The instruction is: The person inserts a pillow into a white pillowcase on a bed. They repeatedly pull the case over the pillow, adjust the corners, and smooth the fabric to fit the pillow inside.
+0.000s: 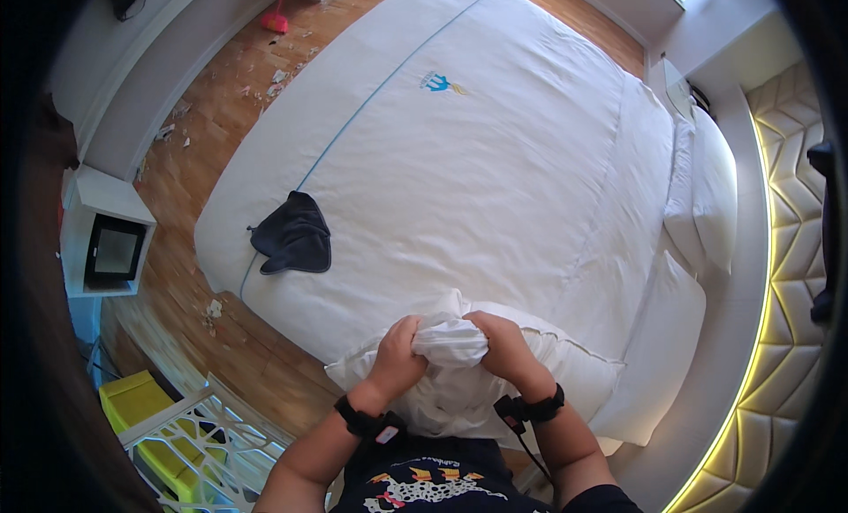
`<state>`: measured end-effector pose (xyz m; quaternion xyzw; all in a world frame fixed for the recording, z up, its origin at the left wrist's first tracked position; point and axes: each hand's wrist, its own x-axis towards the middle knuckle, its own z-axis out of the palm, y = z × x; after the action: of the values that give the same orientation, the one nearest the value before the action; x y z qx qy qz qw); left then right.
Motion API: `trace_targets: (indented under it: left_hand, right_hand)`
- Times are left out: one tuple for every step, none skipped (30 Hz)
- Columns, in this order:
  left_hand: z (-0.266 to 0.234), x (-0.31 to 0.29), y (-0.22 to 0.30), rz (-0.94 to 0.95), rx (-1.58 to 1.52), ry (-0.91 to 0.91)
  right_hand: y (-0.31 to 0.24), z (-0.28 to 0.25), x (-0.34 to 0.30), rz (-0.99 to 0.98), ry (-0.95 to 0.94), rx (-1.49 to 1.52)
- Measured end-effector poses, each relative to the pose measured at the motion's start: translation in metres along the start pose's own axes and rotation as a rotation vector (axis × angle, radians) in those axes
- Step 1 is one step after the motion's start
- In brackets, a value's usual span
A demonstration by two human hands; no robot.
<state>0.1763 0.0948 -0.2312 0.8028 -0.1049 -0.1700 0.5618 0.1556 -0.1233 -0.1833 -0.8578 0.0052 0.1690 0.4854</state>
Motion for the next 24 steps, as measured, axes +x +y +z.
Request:
trace_targets:
  left_hand:
    - [0.002,-0.006,0.008,-0.073,-0.064,-0.033]
    - [0.005,-0.013,0.013,-0.079,-0.103,-0.044]
    - [0.008,-0.018,0.015,-0.079,-0.142,-0.049]
    - [0.010,-0.023,0.020,-0.080,-0.182,-0.053]
    - [0.011,-0.029,0.029,-0.081,-0.193,-0.069]
    - [0.013,-0.033,0.038,-0.083,-0.201,-0.081]
    - [0.015,-0.037,0.047,-0.086,-0.209,-0.092]
    - [0.017,-0.043,0.056,-0.053,-0.228,-0.088]
    - [0.022,-0.049,0.065,-0.018,-0.249,-0.090]
    - [0.024,-0.054,0.074,0.016,-0.270,-0.091]
    - [0.025,-0.060,0.081,-0.001,-0.301,-0.107]
    - [0.027,-0.066,0.088,-0.014,-0.334,-0.123]
    - [0.029,-0.071,0.094,-0.033,-0.367,-0.141]
    - [0.030,-0.076,0.103,-0.025,-0.403,-0.162]
    - [0.029,-0.082,0.109,-0.023,-0.439,-0.179]
    - [0.029,-0.086,0.113,-0.020,-0.476,-0.197]
    - [0.029,-0.087,0.113,-0.017,-0.439,-0.181]
    - [0.028,-0.088,0.108,-0.019,-0.402,-0.161]
    - [0.029,-0.089,0.105,-0.021,-0.365,-0.140]
    - [0.031,-0.089,0.105,-0.013,-0.374,-0.120]
    - [0.034,-0.088,0.104,-0.007,-0.385,-0.103]
    - [0.038,-0.088,0.104,-0.001,-0.396,-0.086]
    - [0.041,-0.090,0.101,-0.019,-0.419,-0.085]
    - [0.043,-0.093,0.097,-0.041,-0.438,-0.082]
  right_hand:
    - [-0.004,-0.005,-0.012,-0.023,0.032,0.032]
    - [-0.009,-0.009,-0.024,-0.046,0.063,0.063]
    - [-0.016,-0.014,-0.033,-0.134,0.116,0.016]
    - [-0.023,-0.019,-0.042,-0.221,0.168,-0.032]
    - [-0.029,-0.023,-0.050,-0.307,0.219,-0.081]
    - [-0.033,-0.025,-0.056,-0.382,0.249,-0.094]
    - [-0.038,-0.026,-0.060,-0.385,0.262,-0.112]
    - [-0.043,-0.028,-0.063,-0.389,0.274,-0.130]
    - [-0.046,-0.031,-0.068,-0.388,0.290,-0.151]
    - [-0.046,-0.036,-0.069,-0.384,0.261,-0.045]
    - [-0.041,-0.041,-0.066,-0.381,0.229,0.061]
    - [-0.035,-0.047,-0.063,-0.380,0.197,0.162]
    - [-0.029,-0.053,-0.063,-0.341,0.146,0.194]
    - [-0.024,-0.060,-0.062,-0.303,0.094,0.226]
    - [-0.019,-0.063,-0.064,-0.263,0.036,0.259]
    - [-0.017,-0.065,-0.068,-0.192,-0.017,0.284]
    - [-0.020,-0.066,-0.074,-0.176,0.010,0.319]
    - [-0.023,-0.065,-0.080,-0.160,0.030,0.356]
    - [-0.025,-0.063,-0.084,-0.143,0.051,0.394]
    - [-0.025,-0.057,-0.088,-0.141,0.069,0.443]
    - [-0.023,-0.050,-0.093,-0.135,0.087,0.492]
    - [-0.021,-0.046,-0.096,-0.128,0.106,0.540]
    - [-0.020,-0.045,-0.097,-0.142,0.122,0.521]
    - [-0.018,-0.044,-0.097,-0.154,0.136,0.506]
